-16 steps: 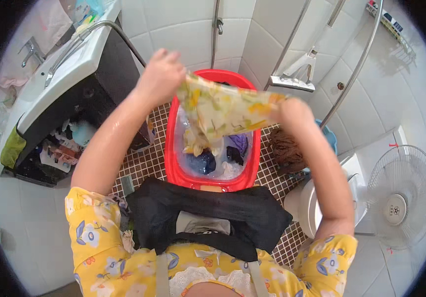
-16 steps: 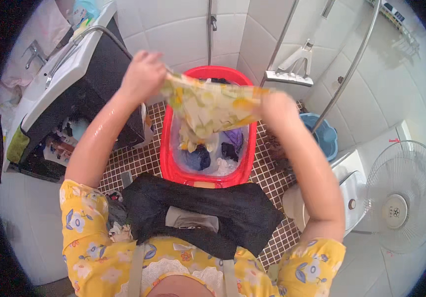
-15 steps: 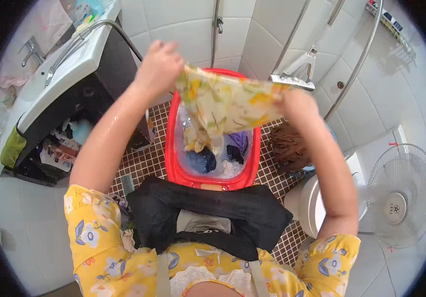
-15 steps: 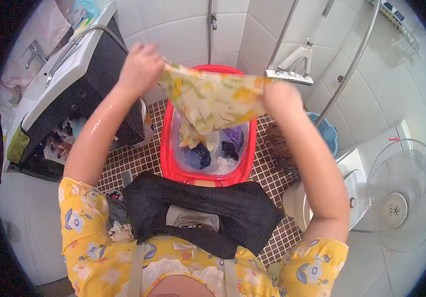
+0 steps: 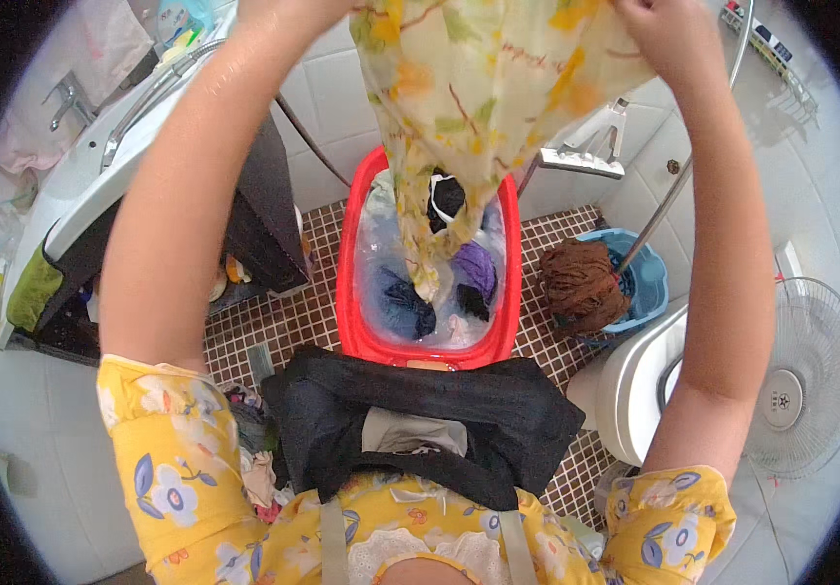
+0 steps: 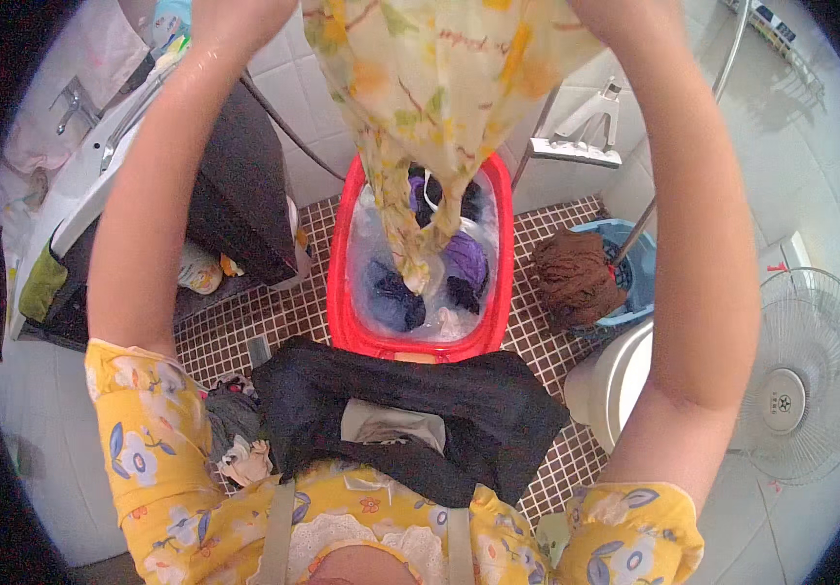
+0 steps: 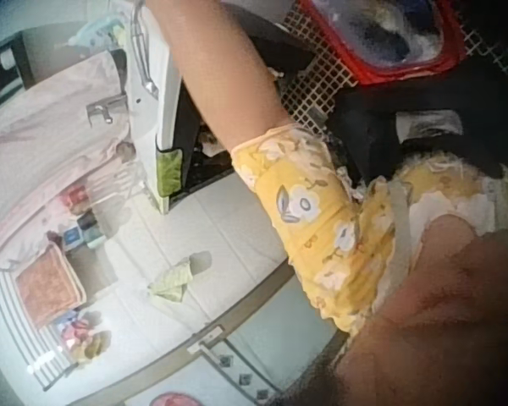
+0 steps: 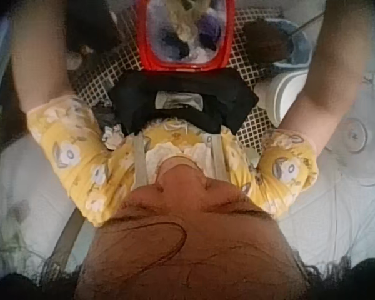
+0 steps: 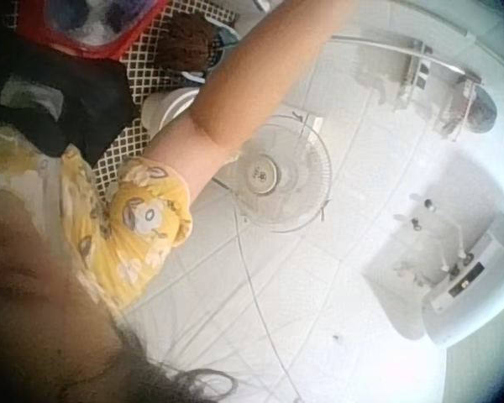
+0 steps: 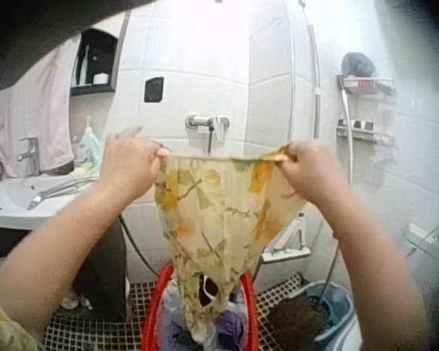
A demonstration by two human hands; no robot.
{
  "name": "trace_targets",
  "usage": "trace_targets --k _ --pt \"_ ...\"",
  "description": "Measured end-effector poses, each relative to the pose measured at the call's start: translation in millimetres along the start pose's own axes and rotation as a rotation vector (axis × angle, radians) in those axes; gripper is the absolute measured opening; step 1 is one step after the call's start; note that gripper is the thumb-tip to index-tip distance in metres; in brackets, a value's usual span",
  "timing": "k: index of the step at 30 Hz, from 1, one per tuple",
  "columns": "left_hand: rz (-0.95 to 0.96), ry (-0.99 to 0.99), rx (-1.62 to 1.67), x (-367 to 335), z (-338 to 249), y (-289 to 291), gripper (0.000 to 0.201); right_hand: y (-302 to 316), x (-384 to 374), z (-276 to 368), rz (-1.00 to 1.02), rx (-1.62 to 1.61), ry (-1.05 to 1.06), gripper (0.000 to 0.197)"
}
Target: The person washes clothes by hand in a basin, scrubbing individual garments including a patterned top, dark pants, and a purple shirt one at a time using a bar of soap and soapy water.
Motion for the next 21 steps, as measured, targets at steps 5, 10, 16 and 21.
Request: trace_targets --k 5,10,16,21 --pt "0.285 -0.078 0.016 108 -23 -63 0.021 -95 80 38 0.213 -0.600 0.105 0.026" --pt "1.202 0.465 0.677 344 -48 -168 0.027 -235 226 123 0.598 -0.817 0.313 0.021" --pt "1.270 0.702 1.367 542 -135 -172 0.074 -264 290 231 0.387 -1.108 0.392 0.014" --pt "1.348 0.444 1.421 497 -160 -161 0.062 -234 303 233 0.328 -0.791 0.345 0.026"
Point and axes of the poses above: each hand's wrist, its own x-axis away from the middle knuckle, its own y-axis out of the back of the hand, z = x × y, the point moved 6 cm from there along -x, towards the middle knuckle, and after that the axes turned 9 degrees about y, right-handed, at the moved point
